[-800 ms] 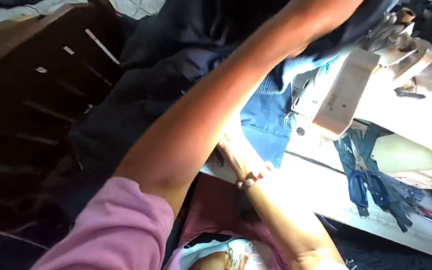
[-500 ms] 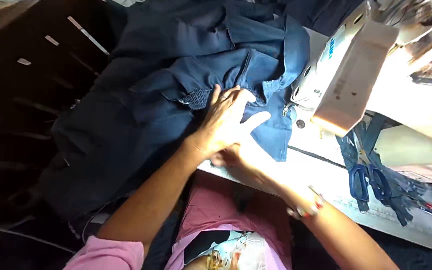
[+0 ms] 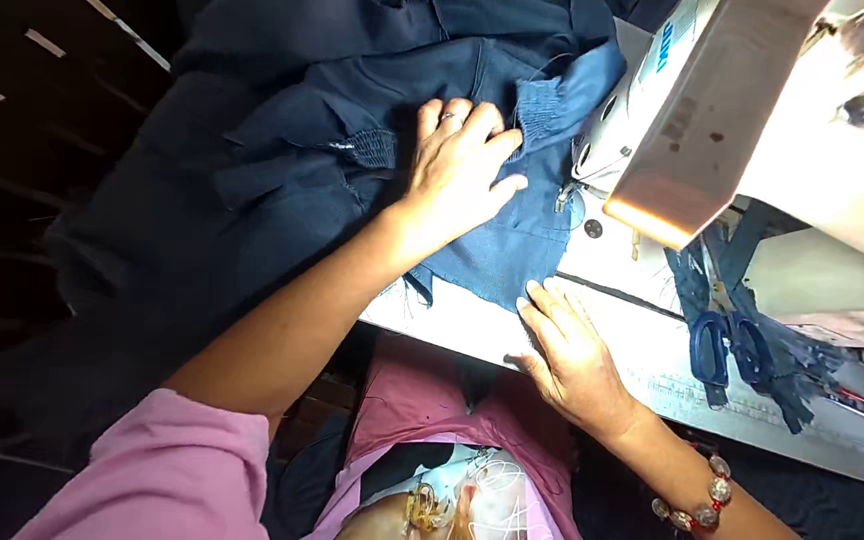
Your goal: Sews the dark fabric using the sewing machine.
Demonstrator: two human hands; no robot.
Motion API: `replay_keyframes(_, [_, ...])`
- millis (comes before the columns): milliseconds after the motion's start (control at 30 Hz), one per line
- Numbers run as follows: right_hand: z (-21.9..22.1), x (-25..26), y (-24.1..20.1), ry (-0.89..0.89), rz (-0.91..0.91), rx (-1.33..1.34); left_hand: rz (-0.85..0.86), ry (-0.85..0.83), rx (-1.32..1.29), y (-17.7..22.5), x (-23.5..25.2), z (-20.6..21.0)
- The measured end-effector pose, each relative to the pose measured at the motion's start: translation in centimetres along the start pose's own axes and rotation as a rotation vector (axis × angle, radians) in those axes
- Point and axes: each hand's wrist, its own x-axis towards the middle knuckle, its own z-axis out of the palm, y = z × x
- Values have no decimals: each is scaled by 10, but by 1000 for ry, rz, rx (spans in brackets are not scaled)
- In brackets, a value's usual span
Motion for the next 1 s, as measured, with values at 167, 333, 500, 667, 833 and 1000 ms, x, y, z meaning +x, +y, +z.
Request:
replay_keyframes(167, [9,-3,2,71,15,40,324,260,-240,-15,-7,69])
replay_keyframes(333, [10,-3,2,81,11,35,338,-51,-237,20,-42,26])
replay_keyframes(500, [9,-2,2,80,6,33,405,-70,-48,11,-40,21])
replay_keyframes(667, [10,-2,2,79,2,17,422,-117,-98,19,-43,28])
replay_keyframes(833, [10,-3,2,76,3,4,447,-119,-110,17,-39,28])
replay_keyframes(1000, [9,-2,1,67,10,3,412,-180,-33,27,-37,23])
